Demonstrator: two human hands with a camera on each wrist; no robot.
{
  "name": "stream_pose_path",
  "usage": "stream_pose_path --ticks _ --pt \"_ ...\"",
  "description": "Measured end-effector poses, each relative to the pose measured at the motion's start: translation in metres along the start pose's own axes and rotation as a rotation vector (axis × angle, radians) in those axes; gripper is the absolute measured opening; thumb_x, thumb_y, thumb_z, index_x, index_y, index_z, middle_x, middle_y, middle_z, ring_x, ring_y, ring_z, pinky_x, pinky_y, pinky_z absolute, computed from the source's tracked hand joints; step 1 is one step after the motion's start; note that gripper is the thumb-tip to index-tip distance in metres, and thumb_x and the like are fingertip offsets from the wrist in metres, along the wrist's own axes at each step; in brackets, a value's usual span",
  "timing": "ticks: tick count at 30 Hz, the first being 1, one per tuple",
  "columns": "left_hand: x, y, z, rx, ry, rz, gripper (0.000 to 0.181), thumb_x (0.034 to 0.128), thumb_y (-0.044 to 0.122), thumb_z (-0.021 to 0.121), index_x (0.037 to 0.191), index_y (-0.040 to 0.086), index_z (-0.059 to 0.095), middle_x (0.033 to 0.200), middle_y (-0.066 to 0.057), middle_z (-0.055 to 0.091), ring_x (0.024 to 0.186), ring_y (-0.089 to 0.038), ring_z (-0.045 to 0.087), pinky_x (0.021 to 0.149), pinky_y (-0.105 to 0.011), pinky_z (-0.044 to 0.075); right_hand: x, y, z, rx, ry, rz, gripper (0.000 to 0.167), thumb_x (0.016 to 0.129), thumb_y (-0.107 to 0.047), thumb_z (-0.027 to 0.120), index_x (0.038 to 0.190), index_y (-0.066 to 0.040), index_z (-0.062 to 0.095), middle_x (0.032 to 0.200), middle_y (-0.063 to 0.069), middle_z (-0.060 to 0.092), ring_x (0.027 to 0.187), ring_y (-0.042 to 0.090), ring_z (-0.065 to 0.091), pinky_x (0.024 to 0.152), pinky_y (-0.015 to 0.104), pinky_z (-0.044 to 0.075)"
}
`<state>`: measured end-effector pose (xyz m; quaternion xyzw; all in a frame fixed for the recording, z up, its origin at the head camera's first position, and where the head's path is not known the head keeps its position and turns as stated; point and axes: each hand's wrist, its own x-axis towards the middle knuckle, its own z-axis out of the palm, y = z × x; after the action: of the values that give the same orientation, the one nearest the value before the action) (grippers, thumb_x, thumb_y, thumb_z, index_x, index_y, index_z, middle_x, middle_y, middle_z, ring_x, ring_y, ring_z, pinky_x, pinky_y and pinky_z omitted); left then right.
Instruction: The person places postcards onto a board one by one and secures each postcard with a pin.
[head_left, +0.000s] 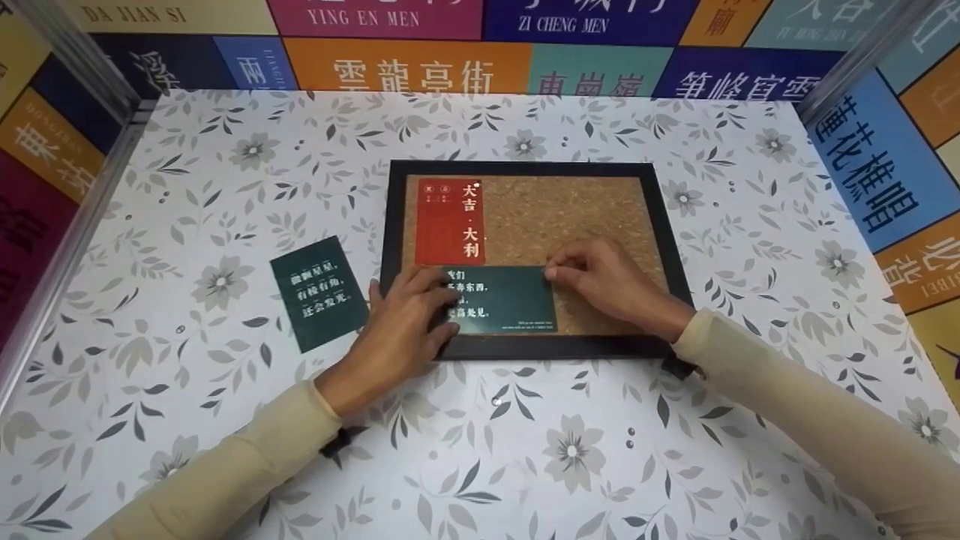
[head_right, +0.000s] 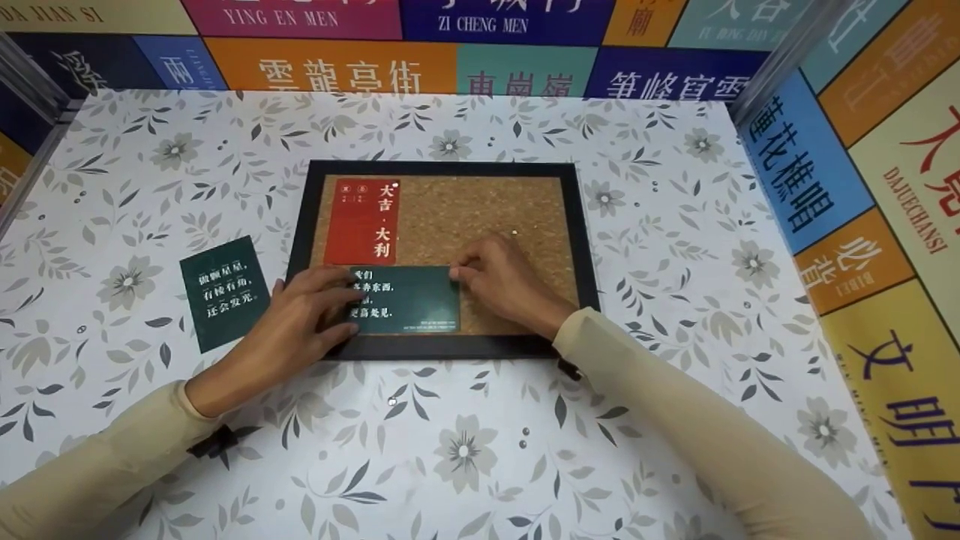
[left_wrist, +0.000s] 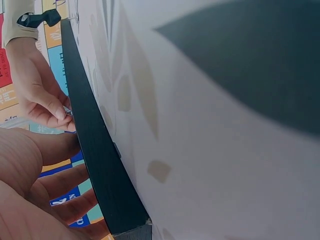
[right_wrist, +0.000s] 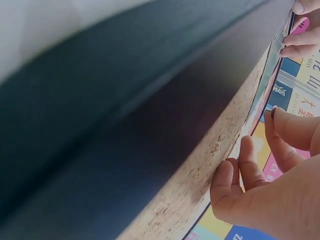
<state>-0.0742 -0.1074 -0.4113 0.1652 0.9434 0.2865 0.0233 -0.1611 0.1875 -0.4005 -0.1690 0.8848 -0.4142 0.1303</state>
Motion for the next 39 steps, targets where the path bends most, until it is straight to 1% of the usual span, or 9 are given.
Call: stream_pose_path --ticks 3,9,12,15,19,25,30,34,39 --pt "0.000 0.000 0.000 -0.003 -0.002 -0.001 0.046 0.0983 0.015 0.084 0.143 0.008 0.074 0.160 -0.011 0.057 0.155 -0.033 0.044 0.117 -0.091 0.014 0.001 0.000 0.001 0.012 0.005 0.014 0.011 0.104 -0.005 0.075 0.105 0.002 0.084 0.113 0.015 0.077 0.110 0.024 0.061 0.097 0.037 0.048" --pt "0.000 0.000 0.000 -0.008 -0.004 0.002 0.045 0.0991 0.015 0.083 0.142 0.008 0.074 0.160 -0.011 0.058 0.154 -0.033 0.044 0.117 -0.091 0.012 0.005 -0.001 0.001 -0.005 0.007 0.045 0.011 0.104 -0.006 0.075 0.104 0.000 0.085 0.107 0.014 0.078 0.106 0.023 0.059 0.095 0.038 0.046" --pt "-0.001 0.000 0.001 -0.008 -0.008 -0.002 0.045 0.0995 0.015 0.083 0.143 0.008 0.073 0.161 -0.011 0.057 0.155 -0.033 0.043 0.118 -0.090 0.012 0.007 -0.002 0.001 -0.010 -0.002 0.063 0.012 0.104 -0.007 0.074 0.103 -0.002 0.085 0.103 0.011 0.078 0.101 0.022 0.060 0.092 0.036 0.046" --pt "-0.001 0.000 0.000 -0.012 -0.012 -0.006 0.045 0.0999 0.016 0.082 0.143 0.008 0.073 0.161 -0.010 0.056 0.156 -0.032 0.042 0.118 -0.090 0.011 0.009 -0.003 0.002 -0.015 -0.008 0.077 0.012 0.104 -0.005 0.074 0.102 -0.003 0.085 0.100 0.010 0.079 0.096 0.019 0.060 0.087 0.033 0.047" --pt "-0.002 0.000 0.000 -0.015 -0.011 -0.003 0.045 0.1001 0.016 0.082 0.143 0.008 0.073 0.160 -0.010 0.057 0.155 -0.032 0.043 0.118 -0.090 0.012 0.013 -0.003 0.001 -0.032 -0.011 0.075 0.012 0.104 -0.003 0.073 0.101 -0.002 0.085 0.098 0.009 0.079 0.093 0.018 0.060 0.083 0.029 0.047" --pt "-0.002 0.000 -0.001 -0.026 -0.012 -0.008 0.044 0.1005 0.015 0.082 0.143 0.008 0.073 0.161 -0.011 0.056 0.155 -0.032 0.042 0.118 -0.091 0.011 0.016 -0.003 0.000 -0.085 -0.025 0.059 0.014 0.103 -0.002 0.073 0.094 -0.001 0.084 0.086 0.006 0.069 0.089 0.019 0.054 0.080 0.032 0.042" --pt "-0.001 0.000 -0.001 -0.027 -0.009 -0.003 0.044 0.1001 0.015 0.082 0.143 0.008 0.073 0.161 -0.010 0.056 0.155 -0.032 0.042 0.118 -0.090 0.011 0.019 -0.005 -0.001 -0.112 -0.028 0.054 0.015 0.103 -0.002 0.074 0.092 0.000 0.084 0.083 0.005 0.069 0.086 0.019 0.055 0.076 0.030 0.043" --pt "-0.001 -0.001 -0.001 -0.030 -0.006 0.000 0.044 0.0995 0.015 0.083 0.142 0.008 0.074 0.160 -0.010 0.057 0.154 -0.032 0.044 0.118 -0.090 0.010 0.023 -0.005 -0.001 -0.129 -0.029 0.084 0.017 0.104 -0.003 0.073 0.091 0.000 0.083 0.081 0.004 0.069 0.082 0.017 0.056 0.069 0.027 0.043" --pt "-0.001 -0.001 0.000 -0.028 -0.006 -0.001 0.044 0.0992 0.016 0.083 0.142 0.007 0.074 0.160 -0.011 0.057 0.153 -0.033 0.044 0.118 -0.090 0.010 0.025 -0.006 -0.001 -0.129 -0.033 0.135 0.017 0.104 -0.005 0.073 0.090 -0.001 0.082 0.084 0.004 0.068 0.079 0.017 0.056 0.065 0.026 0.043"
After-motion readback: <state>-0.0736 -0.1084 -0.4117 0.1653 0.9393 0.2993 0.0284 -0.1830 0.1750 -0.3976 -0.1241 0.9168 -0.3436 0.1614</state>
